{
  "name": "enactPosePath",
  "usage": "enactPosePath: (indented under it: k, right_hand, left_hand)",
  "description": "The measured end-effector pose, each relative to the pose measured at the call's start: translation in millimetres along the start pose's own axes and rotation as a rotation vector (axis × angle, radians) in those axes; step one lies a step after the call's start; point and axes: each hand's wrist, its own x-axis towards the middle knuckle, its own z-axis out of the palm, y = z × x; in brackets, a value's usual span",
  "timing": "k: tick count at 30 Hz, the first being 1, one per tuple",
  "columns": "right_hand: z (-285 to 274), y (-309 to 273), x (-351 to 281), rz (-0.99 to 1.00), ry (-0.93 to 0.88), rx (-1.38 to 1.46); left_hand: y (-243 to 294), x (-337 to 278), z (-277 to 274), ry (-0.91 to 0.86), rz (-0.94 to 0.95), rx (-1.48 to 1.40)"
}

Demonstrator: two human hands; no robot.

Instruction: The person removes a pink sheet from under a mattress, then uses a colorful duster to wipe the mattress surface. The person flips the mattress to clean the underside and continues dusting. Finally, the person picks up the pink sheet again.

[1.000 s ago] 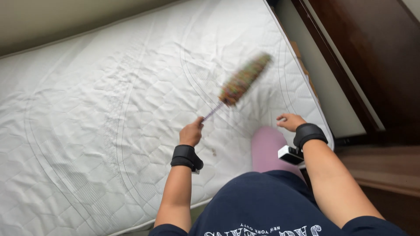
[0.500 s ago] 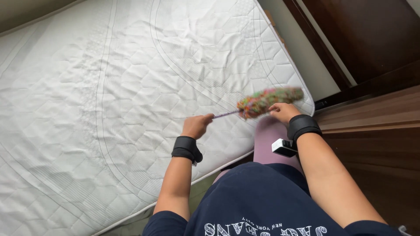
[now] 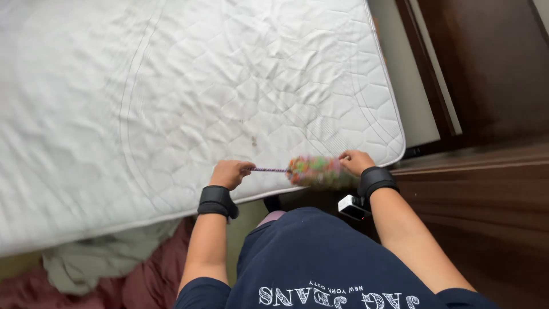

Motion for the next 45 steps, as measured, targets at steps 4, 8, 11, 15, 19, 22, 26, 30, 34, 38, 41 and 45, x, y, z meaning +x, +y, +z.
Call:
enactPosePath:
  k: [4, 8, 11, 15, 19, 22, 26, 30, 34, 38, 41, 45]
  right_hand:
    - [18, 17, 11, -0.087, -0.066, -0.077]
    - [55, 35, -9, -0.153, -0.125, -0.073]
    - [69, 37, -24, -0.188, -0.212, -0.117]
    - [90, 27, -36, -0.249, -0.295, -0.209]
    - [103, -2, -39, -0.291, -0.329, -0.27]
    - [119, -35, -48, -0.341, -0.319, -0.259]
    - [142, -78, -69, -0.433, -0.216, -0.194]
    - [165, -114, -85, -0.519, -0.127, -0.204]
    - [214, -139, -93, -0.497, -0.122, -0.301]
    - [272, -191, -120, -0.459, -0.232, -0.363]
    - [319, -223, -135, -0.452, -0.42, -0.399]
    - [356, -285, -161, -0.543, -0.508, -0.435]
  left_hand:
    - [0, -83, 20, 0.139, -0.14, -0.001]
    - [16, -158, 44, 0.255, -0.479, -0.187]
    - [30, -198, 61, 0.242, -0.609, -0.221]
    - [41, -255, 76, 0.275, -0.582, -0.209]
    - [48, -301, 79, 0.396, -0.545, -0.14]
    - [34, -332, 98, 0.466, -0.666, -0.224]
    - [7, -360, 128, 0.459, -0.679, -0.301]
    - [13, -381, 91, 0.341, -0.547, -0.251]
    - [-19, -420, 76, 0.293, -0.496, -0.232]
    - [-81, -475, 82, 0.385, -0.645, -0.311]
    - [-120, -532, 90, 0.343, -0.778, -0.331]
    - [-159, -602, 101, 0.265, -0.883, -0.218]
